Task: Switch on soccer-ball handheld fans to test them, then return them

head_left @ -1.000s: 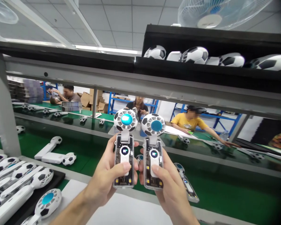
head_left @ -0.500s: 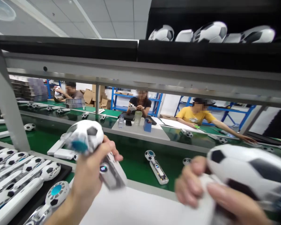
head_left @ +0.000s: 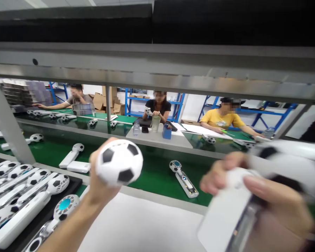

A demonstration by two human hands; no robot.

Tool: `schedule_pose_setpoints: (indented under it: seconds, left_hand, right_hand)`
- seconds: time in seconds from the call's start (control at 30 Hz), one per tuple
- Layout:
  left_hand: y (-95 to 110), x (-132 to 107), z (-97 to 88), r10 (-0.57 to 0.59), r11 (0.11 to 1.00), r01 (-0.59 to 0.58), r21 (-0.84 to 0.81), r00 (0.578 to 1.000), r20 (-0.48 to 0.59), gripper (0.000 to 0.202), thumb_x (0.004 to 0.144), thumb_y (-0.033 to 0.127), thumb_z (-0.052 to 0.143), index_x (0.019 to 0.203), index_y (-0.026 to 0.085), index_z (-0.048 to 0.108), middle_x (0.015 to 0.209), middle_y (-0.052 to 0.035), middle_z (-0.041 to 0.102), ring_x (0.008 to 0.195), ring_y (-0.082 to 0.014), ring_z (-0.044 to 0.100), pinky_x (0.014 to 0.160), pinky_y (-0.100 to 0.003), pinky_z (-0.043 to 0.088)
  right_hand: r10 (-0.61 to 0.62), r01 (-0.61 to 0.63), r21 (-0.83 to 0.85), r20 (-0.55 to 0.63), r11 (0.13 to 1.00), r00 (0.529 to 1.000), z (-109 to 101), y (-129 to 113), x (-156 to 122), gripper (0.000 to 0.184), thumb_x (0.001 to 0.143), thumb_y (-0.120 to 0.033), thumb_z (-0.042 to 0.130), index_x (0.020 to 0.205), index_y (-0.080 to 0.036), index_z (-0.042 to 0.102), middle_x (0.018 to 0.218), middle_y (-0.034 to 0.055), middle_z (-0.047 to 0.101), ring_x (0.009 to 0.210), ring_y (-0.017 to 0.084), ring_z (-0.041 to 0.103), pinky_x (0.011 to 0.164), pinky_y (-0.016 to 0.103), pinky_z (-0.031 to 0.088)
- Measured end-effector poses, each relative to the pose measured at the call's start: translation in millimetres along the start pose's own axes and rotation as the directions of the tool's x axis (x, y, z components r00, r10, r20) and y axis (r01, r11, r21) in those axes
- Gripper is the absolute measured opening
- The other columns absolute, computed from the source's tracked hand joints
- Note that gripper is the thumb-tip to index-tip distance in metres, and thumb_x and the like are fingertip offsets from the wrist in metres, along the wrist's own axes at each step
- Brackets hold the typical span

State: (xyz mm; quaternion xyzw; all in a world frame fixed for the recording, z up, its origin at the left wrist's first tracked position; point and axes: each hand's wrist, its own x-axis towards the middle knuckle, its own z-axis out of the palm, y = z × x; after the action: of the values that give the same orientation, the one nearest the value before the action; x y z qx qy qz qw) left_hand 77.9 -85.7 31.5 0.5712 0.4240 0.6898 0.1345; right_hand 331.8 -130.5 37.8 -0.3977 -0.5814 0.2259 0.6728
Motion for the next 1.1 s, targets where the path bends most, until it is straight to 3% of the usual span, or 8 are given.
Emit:
schedule_pose_setpoints:
  seconds: [0.17,0.27,0.37,0.47,0.67,0.87,0.97,1.1]
  left_hand:
    - [-80,7,37.4,-0.209,0.978,0.191,0.087,0.921,0.328,0.028,0.072,0.035,0.078,0.088,0.013,0.07,0.085,-0.007,0.076,0.082,-0.0233,0.071,0.072,-0.031,0.056]
    - [-123,3,48.2,-0.281,0.956,0.207,0.206,0.845,0.455,0.028,0.082,0.036,0.073,0.096,0.012,0.068,0.092,-0.006,0.073,0.085,-0.0199,0.07,0.077,-0.035,0.057]
    - [-153,-7,51.8,-0.342,0.914,0.168,0.369,0.808,0.479,0.03,0.09,0.039,0.064,0.106,0.014,0.065,0.105,-0.0066,0.069,0.094,-0.0206,0.067,0.085,-0.042,0.055]
    - [-168,-16,50.9,-0.366,0.837,0.09,0.54,0.826,0.429,0.04,0.089,0.041,0.064,0.12,0.016,0.06,0.126,-0.0107,0.06,0.118,-0.028,0.056,0.101,-0.053,0.044]
    - [-175,-10,31.9,-0.424,0.66,0.001,0.751,0.826,0.371,0.04,0.092,0.041,0.06,0.124,0.018,0.06,0.149,-0.0108,0.044,0.141,-0.0328,0.033,0.115,-0.06,0.022]
    - [-169,15,2.7,-0.655,0.498,0.178,0.849,0.719,0.233,0.04,0.091,0.034,0.063,0.127,0.017,0.057,0.138,-0.0115,0.052,0.126,-0.0306,0.051,0.104,-0.057,0.041]
    - [-148,24,-3.1,-0.676,0.583,0.233,0.778,0.671,0.305,0.035,0.092,0.034,0.062,0.122,0.017,0.059,0.132,-0.0107,0.056,0.117,-0.0274,0.056,0.098,-0.052,0.047]
    - [-91,37,-15.3,-0.568,0.814,0.316,0.487,0.609,0.554,0.029,0.088,0.029,0.065,0.114,0.017,0.06,0.116,-0.0077,0.061,0.096,-0.0208,0.061,0.084,-0.04,0.052]
  right_hand:
    - [0.157,-0.15,-0.106,0.069,0.983,0.985,47,71,21,0.047,0.056,-0.037,0.089,0.092,-0.017,0.067,0.096,0.0094,0.073,0.091,0.033,0.069,0.08,0.041,0.056]
    - [0.278,-0.258,-0.199,0.076,0.945,0.958,60,127,19,0.042,0.074,-0.049,0.076,0.093,-0.014,0.065,0.098,0.013,0.072,0.094,0.033,0.068,0.082,0.043,0.055]
    - [0.357,-0.314,-0.353,0.061,0.881,0.932,63,173,7,0.048,0.085,-0.041,0.067,0.121,-0.011,0.056,0.112,0.0151,0.068,0.102,0.03,0.066,0.09,0.045,0.052]
    - [0.383,-0.277,-0.527,0.102,0.804,0.918,62,198,-7,0.054,0.093,-0.023,0.057,0.143,-0.014,0.04,0.141,0.0178,0.05,0.125,0.031,0.054,0.104,0.049,0.043]
    - [0.476,-0.119,-0.766,0.262,0.632,0.839,60,201,-12,0.059,0.091,-0.011,0.057,0.148,-0.012,0.04,0.156,0.0202,0.032,0.14,0.036,0.036,0.112,0.053,0.034]
    - [0.524,-0.001,-0.791,0.404,0.612,0.75,58,189,-2,0.055,0.088,-0.014,0.063,0.141,-0.008,0.05,0.158,0.0188,0.032,0.147,0.033,0.025,0.118,0.049,0.027]
    - [0.492,0.006,-0.782,0.398,0.623,0.775,62,175,1,0.056,0.089,-0.016,0.055,0.143,-0.006,0.048,0.157,0.0201,0.033,0.147,0.036,0.022,0.118,0.051,0.027]
    - [0.39,0.008,-0.709,0.397,0.705,0.831,73,139,0,0.059,0.093,-0.03,0.046,0.149,-0.012,0.041,0.16,0.014,0.028,0.146,0.033,0.027,0.116,0.048,0.03]
